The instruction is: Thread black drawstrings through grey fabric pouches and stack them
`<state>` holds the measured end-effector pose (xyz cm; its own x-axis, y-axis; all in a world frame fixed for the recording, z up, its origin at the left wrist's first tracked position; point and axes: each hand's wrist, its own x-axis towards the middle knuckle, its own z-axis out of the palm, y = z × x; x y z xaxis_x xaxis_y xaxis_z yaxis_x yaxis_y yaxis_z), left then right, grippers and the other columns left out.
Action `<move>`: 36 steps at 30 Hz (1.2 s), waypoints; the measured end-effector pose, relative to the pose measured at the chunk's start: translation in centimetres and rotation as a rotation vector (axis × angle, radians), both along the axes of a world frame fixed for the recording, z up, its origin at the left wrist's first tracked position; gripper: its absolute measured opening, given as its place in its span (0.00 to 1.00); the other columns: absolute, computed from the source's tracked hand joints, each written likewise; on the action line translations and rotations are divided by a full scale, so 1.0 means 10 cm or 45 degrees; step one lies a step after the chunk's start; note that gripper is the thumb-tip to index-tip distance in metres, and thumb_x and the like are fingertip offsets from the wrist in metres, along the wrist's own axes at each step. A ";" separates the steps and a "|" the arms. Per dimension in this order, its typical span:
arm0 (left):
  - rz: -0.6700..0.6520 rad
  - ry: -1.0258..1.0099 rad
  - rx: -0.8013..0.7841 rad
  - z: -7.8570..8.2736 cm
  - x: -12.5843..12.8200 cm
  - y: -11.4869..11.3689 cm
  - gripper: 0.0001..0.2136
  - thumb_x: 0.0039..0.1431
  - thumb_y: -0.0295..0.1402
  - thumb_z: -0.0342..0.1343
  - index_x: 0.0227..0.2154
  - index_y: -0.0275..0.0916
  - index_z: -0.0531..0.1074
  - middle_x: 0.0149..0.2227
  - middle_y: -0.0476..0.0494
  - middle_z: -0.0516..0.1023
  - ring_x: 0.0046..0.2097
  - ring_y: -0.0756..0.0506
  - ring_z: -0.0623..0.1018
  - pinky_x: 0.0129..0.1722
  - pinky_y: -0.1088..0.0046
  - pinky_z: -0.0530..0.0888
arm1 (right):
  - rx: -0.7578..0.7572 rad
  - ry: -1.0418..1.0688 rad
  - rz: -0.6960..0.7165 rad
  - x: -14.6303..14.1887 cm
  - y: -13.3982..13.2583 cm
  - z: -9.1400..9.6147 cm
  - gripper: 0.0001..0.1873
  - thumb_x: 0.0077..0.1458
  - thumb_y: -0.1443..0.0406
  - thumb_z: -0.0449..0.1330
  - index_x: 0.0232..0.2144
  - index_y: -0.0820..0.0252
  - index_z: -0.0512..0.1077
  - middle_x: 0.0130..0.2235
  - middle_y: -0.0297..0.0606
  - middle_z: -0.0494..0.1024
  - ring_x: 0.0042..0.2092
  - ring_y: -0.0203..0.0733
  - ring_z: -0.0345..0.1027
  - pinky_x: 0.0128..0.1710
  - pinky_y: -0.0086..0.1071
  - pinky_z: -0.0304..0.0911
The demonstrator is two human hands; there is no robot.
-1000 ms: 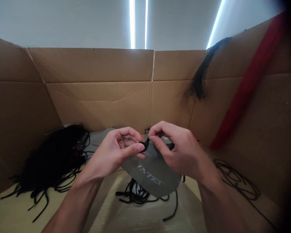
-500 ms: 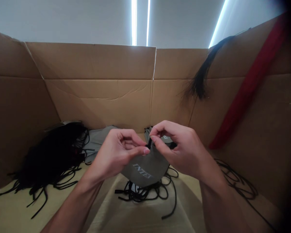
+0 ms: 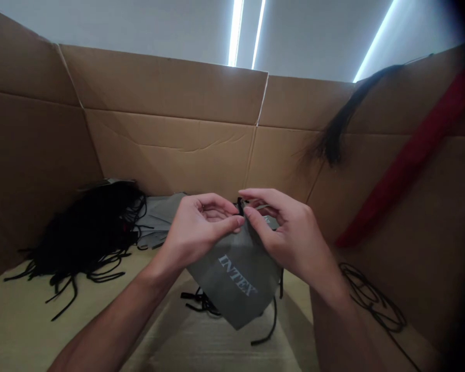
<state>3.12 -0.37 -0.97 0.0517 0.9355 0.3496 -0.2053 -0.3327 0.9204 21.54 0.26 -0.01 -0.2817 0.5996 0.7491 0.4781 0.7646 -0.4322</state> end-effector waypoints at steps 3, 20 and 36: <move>0.054 -0.032 0.029 -0.02 0.00 0.02 0.16 0.36 0.24 0.80 0.28 0.34 0.81 0.27 0.47 0.85 0.29 0.48 0.84 0.33 0.78 0.80 | -0.125 0.103 0.010 -0.01 0.00 -0.02 0.12 0.65 0.65 0.67 0.51 0.51 0.81 0.47 0.35 0.88 0.44 0.42 0.84 0.46 0.36 0.78; -0.034 -0.158 0.159 -0.01 -0.01 -0.04 0.16 0.45 0.25 0.74 0.32 0.37 0.71 0.35 0.46 0.84 0.34 0.50 0.83 0.38 0.75 0.81 | -0.036 0.409 -0.070 -0.21 -0.08 -0.10 0.05 0.64 0.64 0.68 0.40 0.53 0.85 0.41 0.39 0.89 0.43 0.46 0.84 0.45 0.41 0.79; 0.268 0.030 0.319 -0.15 0.06 0.11 0.13 0.55 0.28 0.69 0.33 0.39 0.68 0.34 0.47 0.81 0.39 0.46 0.85 0.41 0.71 0.81 | -0.109 -0.041 -0.097 -0.11 0.03 -0.08 0.08 0.67 0.65 0.64 0.45 0.55 0.83 0.46 0.40 0.89 0.45 0.46 0.83 0.48 0.41 0.76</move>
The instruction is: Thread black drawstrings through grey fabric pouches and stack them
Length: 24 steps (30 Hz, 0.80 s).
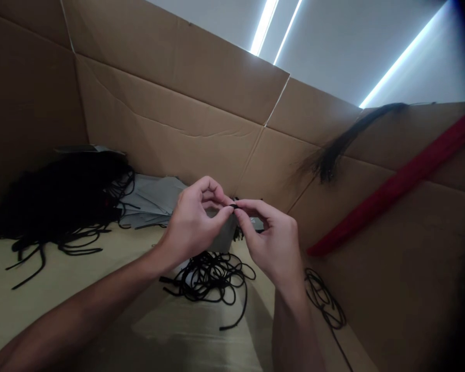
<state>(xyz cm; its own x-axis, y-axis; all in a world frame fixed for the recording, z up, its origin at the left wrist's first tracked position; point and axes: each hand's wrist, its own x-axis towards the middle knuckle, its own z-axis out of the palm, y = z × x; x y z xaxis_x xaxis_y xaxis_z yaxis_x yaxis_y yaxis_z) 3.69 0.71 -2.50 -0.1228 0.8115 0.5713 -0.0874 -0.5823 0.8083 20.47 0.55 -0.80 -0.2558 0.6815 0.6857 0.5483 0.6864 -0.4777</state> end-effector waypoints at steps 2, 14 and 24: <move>-0.001 0.015 -0.006 -0.02 0.00 0.01 0.13 0.56 0.28 0.69 0.34 0.40 0.67 0.35 0.46 0.83 0.40 0.45 0.86 0.42 0.70 0.82 | 0.009 -0.036 -0.015 0.00 0.00 0.01 0.08 0.67 0.66 0.63 0.44 0.55 0.83 0.45 0.40 0.89 0.43 0.46 0.83 0.47 0.40 0.75; 0.092 0.084 -0.176 -0.11 -0.03 0.13 0.16 0.56 0.29 0.72 0.41 0.43 0.70 0.33 0.47 0.88 0.40 0.41 0.88 0.41 0.70 0.82 | -0.062 0.004 -0.001 -0.09 0.17 -0.12 0.06 0.67 0.69 0.60 0.40 0.58 0.78 0.39 0.40 0.84 0.39 0.42 0.78 0.44 0.34 0.74; 0.216 0.113 -0.266 -0.10 -0.09 0.28 0.10 0.56 0.27 0.72 0.41 0.38 0.83 0.34 0.47 0.89 0.38 0.46 0.88 0.45 0.71 0.84 | -0.224 -0.004 0.090 -0.18 0.49 -0.09 0.06 0.64 0.72 0.61 0.37 0.59 0.77 0.38 0.37 0.82 0.38 0.40 0.76 0.43 0.32 0.71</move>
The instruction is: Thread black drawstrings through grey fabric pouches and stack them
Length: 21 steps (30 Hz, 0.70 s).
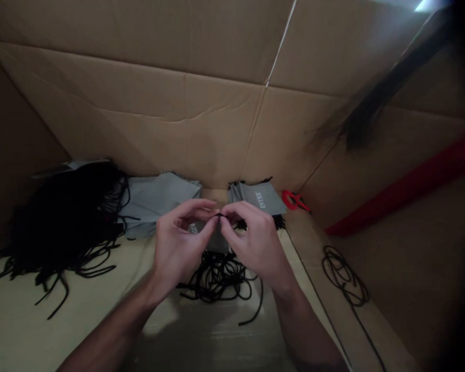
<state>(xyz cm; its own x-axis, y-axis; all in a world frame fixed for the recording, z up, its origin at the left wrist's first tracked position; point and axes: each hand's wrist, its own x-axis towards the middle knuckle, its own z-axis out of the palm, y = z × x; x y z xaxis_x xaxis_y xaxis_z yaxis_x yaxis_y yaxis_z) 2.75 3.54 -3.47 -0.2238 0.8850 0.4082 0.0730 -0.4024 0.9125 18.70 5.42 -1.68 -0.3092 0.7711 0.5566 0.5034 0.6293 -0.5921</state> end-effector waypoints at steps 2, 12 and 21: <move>0.035 -0.011 0.039 0.01 -0.03 0.06 0.12 0.54 0.25 0.73 0.41 0.38 0.83 0.34 0.48 0.88 0.38 0.47 0.88 0.45 0.73 0.84 | -0.029 0.004 0.003 -0.04 0.09 0.04 0.06 0.62 0.73 0.62 0.35 0.58 0.77 0.36 0.35 0.82 0.37 0.39 0.76 0.42 0.32 0.70; 0.181 0.075 0.042 0.21 -0.17 0.26 0.09 0.50 0.20 0.70 0.31 0.40 0.85 0.32 0.51 0.87 0.33 0.51 0.85 0.35 0.81 0.81 | -0.208 0.272 -0.009 -0.30 0.31 0.06 0.05 0.58 0.71 0.63 0.34 0.56 0.76 0.35 0.33 0.83 0.37 0.40 0.78 0.39 0.35 0.71; -0.085 -0.024 -0.139 0.26 -0.35 0.31 0.09 0.51 0.19 0.67 0.31 0.41 0.84 0.32 0.51 0.85 0.34 0.51 0.82 0.33 0.83 0.79 | -0.450 0.515 0.120 -0.35 0.33 -0.01 0.09 0.56 0.73 0.66 0.35 0.53 0.73 0.35 0.29 0.80 0.37 0.35 0.76 0.38 0.28 0.71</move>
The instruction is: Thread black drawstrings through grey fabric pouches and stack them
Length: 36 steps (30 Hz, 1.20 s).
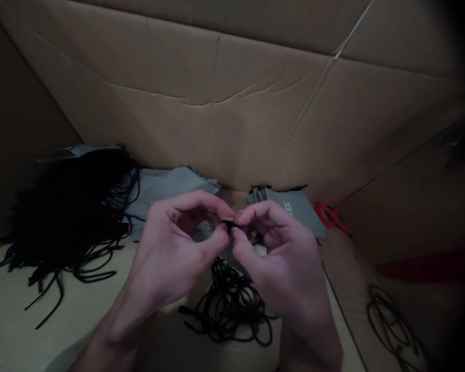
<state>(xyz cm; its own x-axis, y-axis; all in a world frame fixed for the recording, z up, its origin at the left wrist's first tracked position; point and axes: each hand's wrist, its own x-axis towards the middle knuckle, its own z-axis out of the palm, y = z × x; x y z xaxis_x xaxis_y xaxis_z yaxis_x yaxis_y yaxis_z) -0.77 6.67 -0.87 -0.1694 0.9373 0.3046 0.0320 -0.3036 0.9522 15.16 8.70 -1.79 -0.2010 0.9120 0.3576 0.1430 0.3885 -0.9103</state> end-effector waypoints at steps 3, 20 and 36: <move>-0.115 -0.057 -0.038 0.01 -0.08 0.00 0.07 0.54 0.21 0.68 0.32 0.40 0.83 0.33 0.49 0.84 0.35 0.50 0.82 0.35 0.81 0.79 | -0.108 0.122 0.090 -0.01 0.01 0.03 0.10 0.56 0.73 0.67 0.34 0.53 0.73 0.35 0.28 0.79 0.36 0.33 0.74 0.37 0.25 0.71; -0.027 0.165 0.173 -0.07 -0.05 0.04 0.04 0.61 0.25 0.69 0.32 0.39 0.82 0.33 0.49 0.82 0.35 0.50 0.79 0.35 0.78 0.77 | -0.259 0.331 0.114 0.20 0.11 0.03 0.13 0.52 0.70 0.78 0.35 0.52 0.79 0.40 0.30 0.86 0.41 0.33 0.82 0.44 0.22 0.77; 0.067 0.198 0.247 -0.17 0.14 0.09 0.06 0.68 0.28 0.62 0.32 0.39 0.75 0.32 0.49 0.77 0.35 0.49 0.77 0.33 0.74 0.72 | 0.057 0.110 -0.009 0.15 0.02 0.08 0.07 0.61 0.68 0.70 0.38 0.51 0.78 0.39 0.31 0.83 0.41 0.36 0.81 0.42 0.26 0.78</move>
